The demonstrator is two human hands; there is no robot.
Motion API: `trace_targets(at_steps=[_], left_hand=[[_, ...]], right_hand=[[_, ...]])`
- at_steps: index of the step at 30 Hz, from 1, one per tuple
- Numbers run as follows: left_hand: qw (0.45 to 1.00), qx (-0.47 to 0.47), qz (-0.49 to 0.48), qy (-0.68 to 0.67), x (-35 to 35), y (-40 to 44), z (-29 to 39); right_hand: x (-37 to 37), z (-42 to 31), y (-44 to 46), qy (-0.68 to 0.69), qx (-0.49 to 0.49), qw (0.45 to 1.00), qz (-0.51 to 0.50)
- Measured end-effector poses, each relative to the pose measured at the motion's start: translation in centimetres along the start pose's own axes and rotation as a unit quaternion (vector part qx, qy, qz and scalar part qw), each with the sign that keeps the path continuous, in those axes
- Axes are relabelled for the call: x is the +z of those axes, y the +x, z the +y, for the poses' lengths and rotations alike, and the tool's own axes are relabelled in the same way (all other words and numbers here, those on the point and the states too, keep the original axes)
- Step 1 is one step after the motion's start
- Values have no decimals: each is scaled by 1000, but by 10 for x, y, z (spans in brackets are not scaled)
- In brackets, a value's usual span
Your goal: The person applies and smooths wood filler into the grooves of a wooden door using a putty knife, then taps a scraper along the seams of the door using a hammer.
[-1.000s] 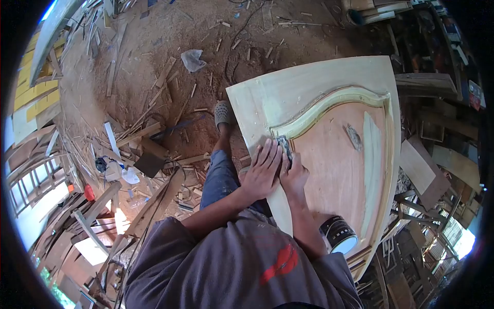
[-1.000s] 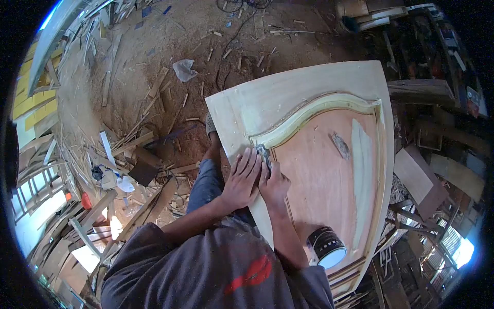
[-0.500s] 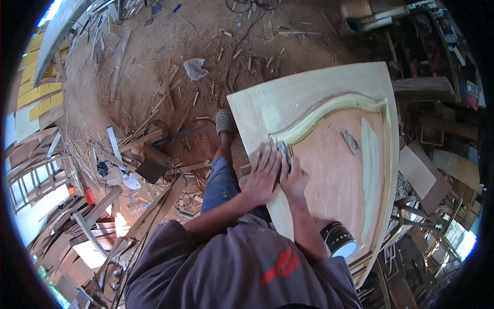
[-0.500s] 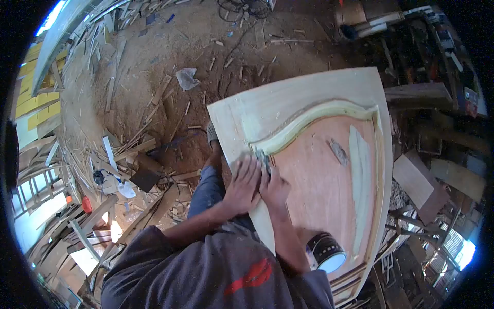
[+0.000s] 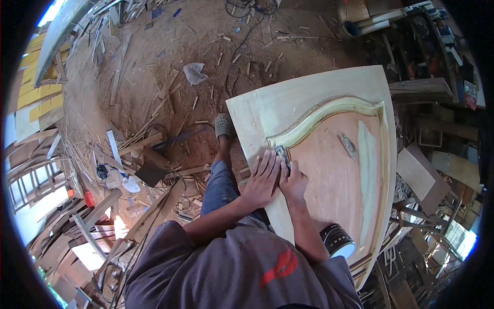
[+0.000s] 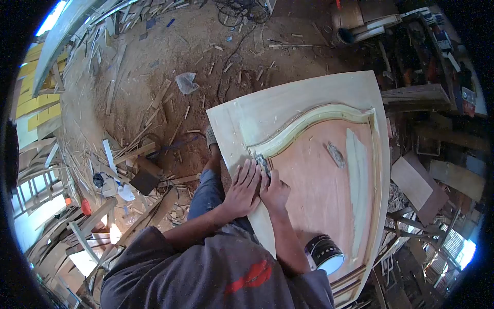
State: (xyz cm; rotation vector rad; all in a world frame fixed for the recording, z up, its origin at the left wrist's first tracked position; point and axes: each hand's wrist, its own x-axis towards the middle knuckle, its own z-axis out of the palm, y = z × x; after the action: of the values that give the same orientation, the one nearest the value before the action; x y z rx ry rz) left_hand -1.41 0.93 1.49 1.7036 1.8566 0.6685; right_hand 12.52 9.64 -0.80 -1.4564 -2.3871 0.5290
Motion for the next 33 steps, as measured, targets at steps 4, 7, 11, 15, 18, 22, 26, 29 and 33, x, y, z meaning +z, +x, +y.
trace_targets(at_steps=[4,7,11,15,18,22,26,29,33], left_hand=[[1000,-11,0,19,-2,9,-5],[1000,4,-21,0,-2,-4,0],[1000,-9,8,25,0,7,-8],[1000,0,-7,-1,-18,5,1],[999,25,-31,-35,-10,-16,13],[997,21,-72,14,-4,-25,20],[998,9,-66,-3,2,-17,15],[998,5,-61,4,0,-13,15],[998,9,-66,-7,7,-22,14]], right_hand=[[1,-8,14,-20,11,999,-24],[-1,-1,-9,3,18,1000,-14],[3,-11,9,8,31,999,-26],[-8,-7,-3,68,65,995,-30],[-20,6,-30,94,89,990,-54],[-16,16,-45,86,91,989,-73],[-7,14,-30,65,71,993,-74],[-10,7,-23,72,69,991,-86],[-10,13,-30,52,63,992,-100]])
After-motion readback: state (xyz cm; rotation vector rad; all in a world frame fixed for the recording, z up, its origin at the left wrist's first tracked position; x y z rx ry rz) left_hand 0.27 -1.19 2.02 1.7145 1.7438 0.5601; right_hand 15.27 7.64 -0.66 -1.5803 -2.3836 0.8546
